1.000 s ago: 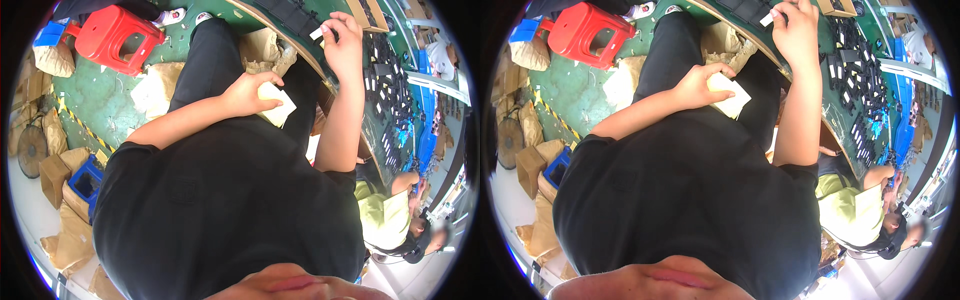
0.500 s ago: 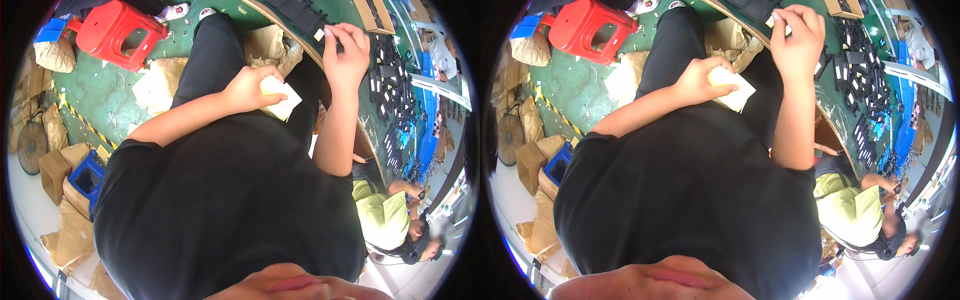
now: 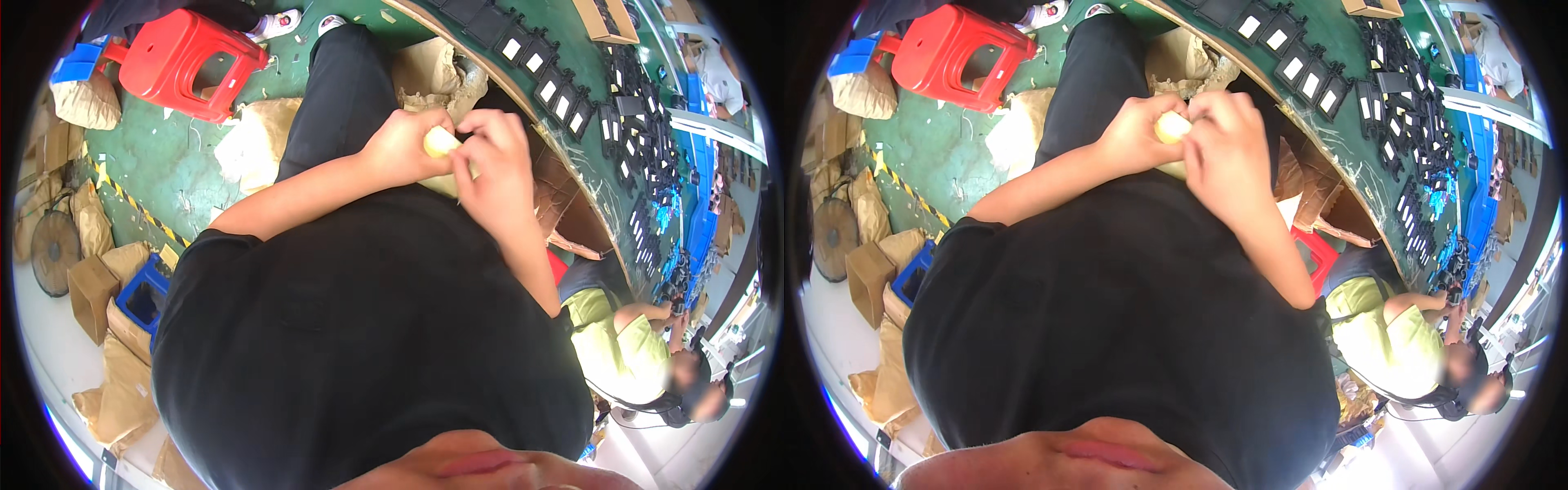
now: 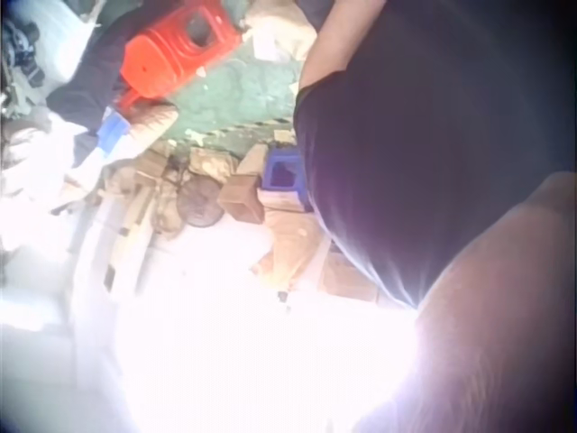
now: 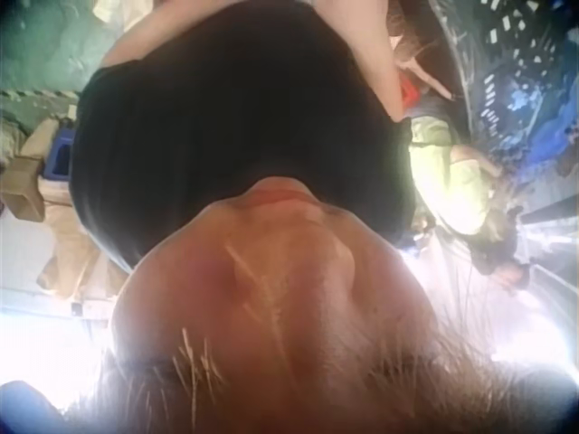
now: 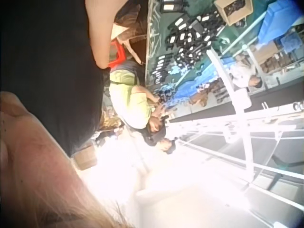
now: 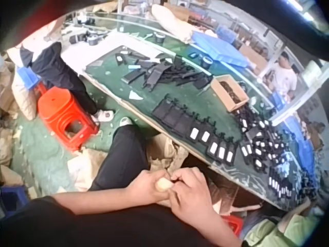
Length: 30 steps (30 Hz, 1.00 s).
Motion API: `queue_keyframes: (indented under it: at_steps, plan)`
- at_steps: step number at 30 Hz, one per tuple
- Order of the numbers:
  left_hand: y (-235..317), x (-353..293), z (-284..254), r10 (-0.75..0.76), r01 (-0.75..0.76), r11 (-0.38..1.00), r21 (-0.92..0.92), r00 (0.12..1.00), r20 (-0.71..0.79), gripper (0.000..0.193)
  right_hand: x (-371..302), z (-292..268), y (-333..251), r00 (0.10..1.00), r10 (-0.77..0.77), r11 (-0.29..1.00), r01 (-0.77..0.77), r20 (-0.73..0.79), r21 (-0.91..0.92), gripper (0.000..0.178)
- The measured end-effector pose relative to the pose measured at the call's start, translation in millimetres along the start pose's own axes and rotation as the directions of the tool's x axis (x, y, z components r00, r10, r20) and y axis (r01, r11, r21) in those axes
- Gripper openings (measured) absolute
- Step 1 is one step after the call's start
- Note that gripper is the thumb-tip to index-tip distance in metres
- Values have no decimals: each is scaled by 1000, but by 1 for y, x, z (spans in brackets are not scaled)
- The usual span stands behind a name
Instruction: The recorder is seen assembling small electronic components at a workbench.
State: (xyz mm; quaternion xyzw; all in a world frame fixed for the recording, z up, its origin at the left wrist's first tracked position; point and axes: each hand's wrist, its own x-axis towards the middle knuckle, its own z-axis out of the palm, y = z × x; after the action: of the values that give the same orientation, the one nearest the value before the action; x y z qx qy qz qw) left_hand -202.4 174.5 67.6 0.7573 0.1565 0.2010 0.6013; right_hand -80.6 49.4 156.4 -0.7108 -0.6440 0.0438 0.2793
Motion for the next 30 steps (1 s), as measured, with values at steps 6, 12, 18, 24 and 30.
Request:
queue_keyframes:
  at_steps: [6, 12, 18, 24, 30]
  plan:
    - [-3, -5, 1, -68, 35, 976, 215, 987, 148, 46, 34, -25, 14, 991, -109, 939, 126, -71, 321, 11]
    - [-2, -1, -10, -50, 35, 995, 95, 985, 167, 36, 101, -38, 70, 937, 115, 993, -114, -331, 22, 9]
    - [-6, -4, -16, -5, 2, 999, 32, 996, 94, 36, 129, -19, 109, 969, 36, 990, -68, -242, -126, 8]
    - [-14, -4, -22, 195, -193, 967, 164, 981, 2, 42, 129, -6, 94, 976, 100, 967, -141, -194, -212, 6]
    - [-8, 2, -28, 327, -348, 796, 495, 936, 131, 44, 124, -2, 78, 963, 46, 859, -175, -267, -482, 6]
